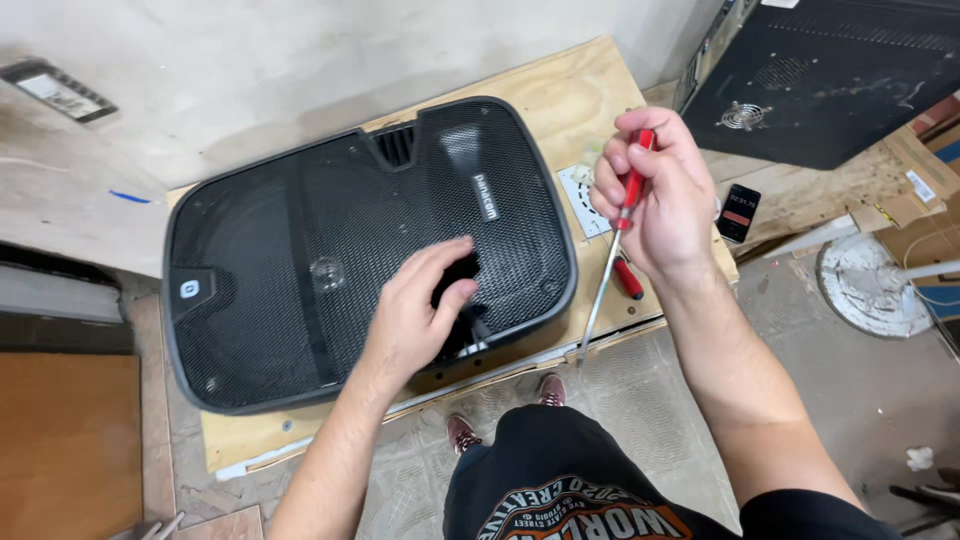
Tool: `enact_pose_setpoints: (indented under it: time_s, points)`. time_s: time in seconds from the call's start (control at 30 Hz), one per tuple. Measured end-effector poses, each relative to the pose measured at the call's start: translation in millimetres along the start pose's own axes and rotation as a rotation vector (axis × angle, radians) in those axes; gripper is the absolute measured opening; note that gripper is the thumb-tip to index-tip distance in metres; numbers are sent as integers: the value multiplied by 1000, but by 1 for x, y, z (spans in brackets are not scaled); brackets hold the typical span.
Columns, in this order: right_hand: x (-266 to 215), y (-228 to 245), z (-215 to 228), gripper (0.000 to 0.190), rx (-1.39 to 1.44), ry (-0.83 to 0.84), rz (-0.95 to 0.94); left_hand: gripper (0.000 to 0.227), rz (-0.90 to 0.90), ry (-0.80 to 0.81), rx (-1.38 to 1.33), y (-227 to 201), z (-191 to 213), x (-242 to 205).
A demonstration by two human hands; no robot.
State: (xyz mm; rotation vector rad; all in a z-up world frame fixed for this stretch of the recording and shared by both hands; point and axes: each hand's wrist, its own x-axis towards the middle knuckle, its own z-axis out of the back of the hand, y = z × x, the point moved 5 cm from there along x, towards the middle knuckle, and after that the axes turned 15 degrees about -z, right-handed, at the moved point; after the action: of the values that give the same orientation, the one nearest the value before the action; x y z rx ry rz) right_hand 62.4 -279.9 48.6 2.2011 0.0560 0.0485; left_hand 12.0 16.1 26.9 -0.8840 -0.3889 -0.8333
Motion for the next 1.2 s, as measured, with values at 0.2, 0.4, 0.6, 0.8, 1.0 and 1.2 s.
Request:
enact_pose_setpoints:
  time_s: [0.2, 0.4, 0.6, 0.8, 1.0, 1.2]
  points:
    - [-9, -57, -96, 24, 2, -15, 122, 60, 124, 47, -316, -29, 17, -46]
    - [-47, -47, -112, 32, -744, 74, 394, 22, -22, -80, -48, -21, 54, -67]
    - [-117, -11, -95, 32, -1725, 6, 400, 11, -321, -97, 376, -13, 64, -43]
    - [-147, -22, 36, 31, -1652, -459, 498, 71, -311, 2, 357, -15, 18, -10]
    - [-139, -87, 211, 25, -1494, -744, 253, 82, -102, 306, 404, -10, -7, -5]
    - [-114, -167, 256, 27, -1589, -716, 142, 82, -30, 420, 537, 10, -13, -15]
